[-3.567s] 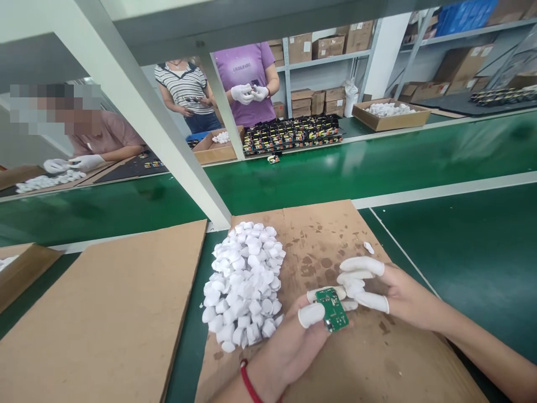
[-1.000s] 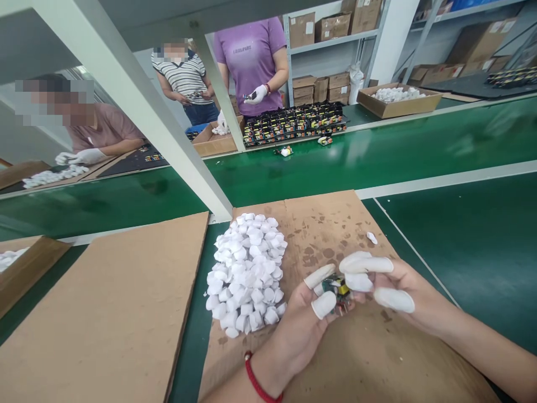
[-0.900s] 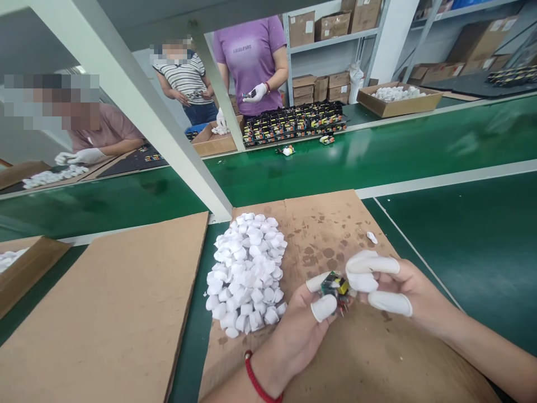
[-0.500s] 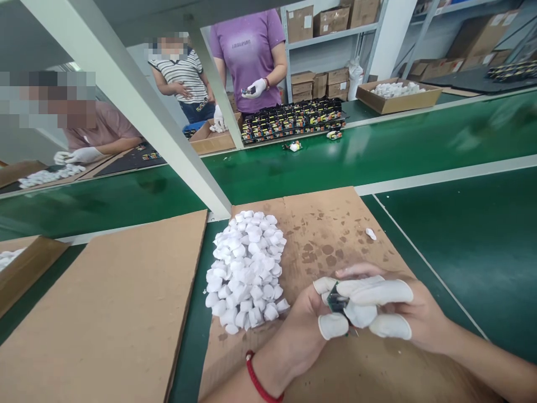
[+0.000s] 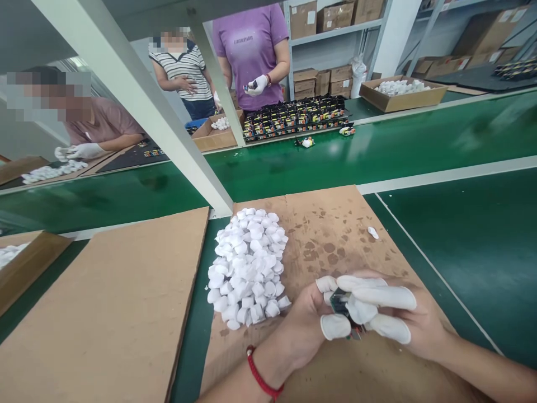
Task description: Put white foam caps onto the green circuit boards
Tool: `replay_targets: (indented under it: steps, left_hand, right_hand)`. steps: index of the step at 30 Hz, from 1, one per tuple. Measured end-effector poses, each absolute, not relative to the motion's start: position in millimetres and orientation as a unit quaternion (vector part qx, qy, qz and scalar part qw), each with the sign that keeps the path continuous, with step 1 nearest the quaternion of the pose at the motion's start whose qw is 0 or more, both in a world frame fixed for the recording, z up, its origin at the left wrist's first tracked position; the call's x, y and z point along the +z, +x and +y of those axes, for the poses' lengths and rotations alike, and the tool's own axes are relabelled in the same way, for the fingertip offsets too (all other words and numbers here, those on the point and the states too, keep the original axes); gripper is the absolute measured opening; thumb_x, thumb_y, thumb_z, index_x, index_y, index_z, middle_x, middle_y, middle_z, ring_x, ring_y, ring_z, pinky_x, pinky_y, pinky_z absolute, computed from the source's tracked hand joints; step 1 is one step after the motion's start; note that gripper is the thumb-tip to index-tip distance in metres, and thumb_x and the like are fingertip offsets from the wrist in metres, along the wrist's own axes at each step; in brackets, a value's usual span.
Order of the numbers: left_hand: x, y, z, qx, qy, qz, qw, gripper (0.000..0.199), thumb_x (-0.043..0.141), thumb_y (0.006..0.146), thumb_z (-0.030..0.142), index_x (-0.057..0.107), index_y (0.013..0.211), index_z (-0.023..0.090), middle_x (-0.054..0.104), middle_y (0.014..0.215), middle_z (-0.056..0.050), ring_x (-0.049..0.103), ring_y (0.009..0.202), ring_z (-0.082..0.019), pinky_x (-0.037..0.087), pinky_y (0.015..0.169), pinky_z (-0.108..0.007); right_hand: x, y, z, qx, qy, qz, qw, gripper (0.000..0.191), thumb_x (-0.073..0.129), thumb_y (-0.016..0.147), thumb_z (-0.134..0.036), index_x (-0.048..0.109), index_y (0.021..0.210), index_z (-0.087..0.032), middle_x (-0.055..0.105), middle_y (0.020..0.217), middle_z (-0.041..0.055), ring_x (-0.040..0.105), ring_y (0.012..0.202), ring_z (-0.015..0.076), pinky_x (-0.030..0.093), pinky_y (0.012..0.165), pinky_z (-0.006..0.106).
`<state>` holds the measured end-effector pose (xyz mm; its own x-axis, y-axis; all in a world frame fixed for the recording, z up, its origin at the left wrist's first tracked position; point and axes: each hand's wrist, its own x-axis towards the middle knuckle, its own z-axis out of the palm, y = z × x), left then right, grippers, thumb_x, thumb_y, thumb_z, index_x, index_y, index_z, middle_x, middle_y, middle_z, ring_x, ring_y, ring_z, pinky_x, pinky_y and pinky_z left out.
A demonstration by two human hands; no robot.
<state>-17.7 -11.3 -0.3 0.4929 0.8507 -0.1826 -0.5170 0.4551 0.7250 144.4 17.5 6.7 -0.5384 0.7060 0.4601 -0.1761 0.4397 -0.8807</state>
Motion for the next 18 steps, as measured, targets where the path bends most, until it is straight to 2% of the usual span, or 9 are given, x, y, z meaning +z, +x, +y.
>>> replay_targets:
  steps: [2, 4, 6, 8, 10, 12, 14, 16, 18]
  left_hand:
    - [0, -18, -11, 0.421, 0.309, 0.267, 0.810, 0.048, 0.079, 0.053, 0.045, 0.065, 0.085, 0.013, 0.065, 0.070, -0.006, 0.061, 0.067, -0.015, 0.039, 0.053, -0.020]
    - [0, -19, -10, 0.417, 0.313, 0.268, 0.810, 0.047, 0.079, 0.054, 0.043, 0.065, 0.087, 0.013, 0.066, 0.072, -0.006, 0.061, 0.068, -0.015, 0.039, 0.053, -0.020]
    - [0, -19, -10, 0.414, 0.320, 0.276, 0.806, 0.050, 0.081, 0.051, 0.041, 0.065, 0.089, 0.014, 0.066, 0.073, -0.005, 0.062, 0.070, -0.016, 0.039, 0.053, -0.020]
    - [0, -19, -10, 0.402, 0.330, 0.286, 0.805, 0.053, 0.083, 0.048, 0.040, 0.065, 0.091, 0.014, 0.066, 0.074, -0.005, 0.062, 0.071, -0.017, 0.042, 0.057, -0.021]
    - [0, -20, -10, 0.382, 0.344, 0.290, 0.807, 0.055, 0.084, 0.046, 0.038, 0.065, 0.092, 0.014, 0.066, 0.075, -0.005, 0.062, 0.072, -0.018, 0.044, 0.061, -0.024]
    - [1, -21, -11, 0.359, 0.360, 0.278, 0.815, 0.055, 0.084, 0.045, 0.036, 0.065, 0.090, 0.013, 0.066, 0.074, -0.005, 0.062, 0.072, -0.019, 0.046, 0.064, -0.026]
    - [3, -22, -11, 0.347, 0.384, 0.259, 0.815, 0.053, 0.085, 0.044, 0.034, 0.066, 0.088, 0.012, 0.066, 0.074, -0.005, 0.061, 0.073, -0.019, 0.045, 0.064, -0.027]
    - [4, -22, -12, 0.335, 0.404, 0.247, 0.815, 0.047, 0.083, 0.048, 0.032, 0.066, 0.086, 0.012, 0.065, 0.074, -0.004, 0.060, 0.072, -0.017, 0.044, 0.063, -0.026]
    - [2, -21, -13, 0.333, 0.403, 0.238, 0.818, 0.042, 0.082, 0.051, 0.033, 0.065, 0.083, 0.011, 0.063, 0.070, -0.003, 0.058, 0.068, -0.015, 0.043, 0.061, -0.024]
  right_hand:
    - [7, 145, 21, 0.496, -0.158, -0.733, 0.438, 0.033, 0.055, 0.086, -0.034, 0.057, 0.120, -0.034, 0.068, 0.075, 0.0016, 0.065, 0.074, 0.0172, 0.051, 0.086, 0.036]
    - [6, 146, 23, 0.513, -0.146, -0.721, 0.442, 0.031, 0.055, 0.087, -0.034, 0.057, 0.117, -0.037, 0.069, 0.079, 0.0019, 0.063, 0.092, 0.0196, 0.050, 0.087, 0.037]
    - [5, 149, 24, 0.555, -0.144, -0.700, 0.425, 0.028, 0.059, 0.085, -0.029, 0.059, 0.111, -0.038, 0.068, 0.096, 0.0022, 0.057, 0.105, 0.0204, 0.049, 0.086, 0.037]
    - [5, 152, 24, 0.607, -0.136, -0.680, 0.389, 0.025, 0.062, 0.082, -0.027, 0.060, 0.106, -0.035, 0.061, 0.114, 0.0045, 0.056, 0.107, 0.0218, 0.050, 0.082, 0.036]
    - [6, 155, 25, 0.631, -0.131, -0.681, 0.348, 0.030, 0.061, 0.082, -0.027, 0.057, 0.111, -0.031, 0.055, 0.123, 0.0075, 0.056, 0.107, 0.0225, 0.049, 0.083, 0.037]
    - [8, 157, 27, 0.618, -0.135, -0.708, 0.313, 0.043, 0.061, 0.081, -0.027, 0.049, 0.122, -0.030, 0.051, 0.128, 0.0097, 0.051, 0.113, 0.0244, 0.043, 0.093, 0.041]
    - [11, 156, 29, 0.595, -0.135, -0.745, 0.269, 0.051, 0.062, 0.077, -0.034, 0.047, 0.126, -0.027, 0.045, 0.132, 0.0119, 0.040, 0.124, 0.0285, 0.031, 0.101, 0.047]
    - [15, 152, 31, 0.594, -0.123, -0.763, 0.225, 0.051, 0.063, 0.073, -0.046, 0.056, 0.117, -0.022, 0.042, 0.135, 0.0133, 0.030, 0.129, 0.0328, 0.023, 0.104, 0.050]
    - [18, 147, 33, 0.615, -0.111, -0.754, 0.199, 0.048, 0.062, 0.069, -0.056, 0.065, 0.101, -0.020, 0.043, 0.134, 0.0130, 0.028, 0.130, 0.0342, 0.020, 0.106, 0.049]
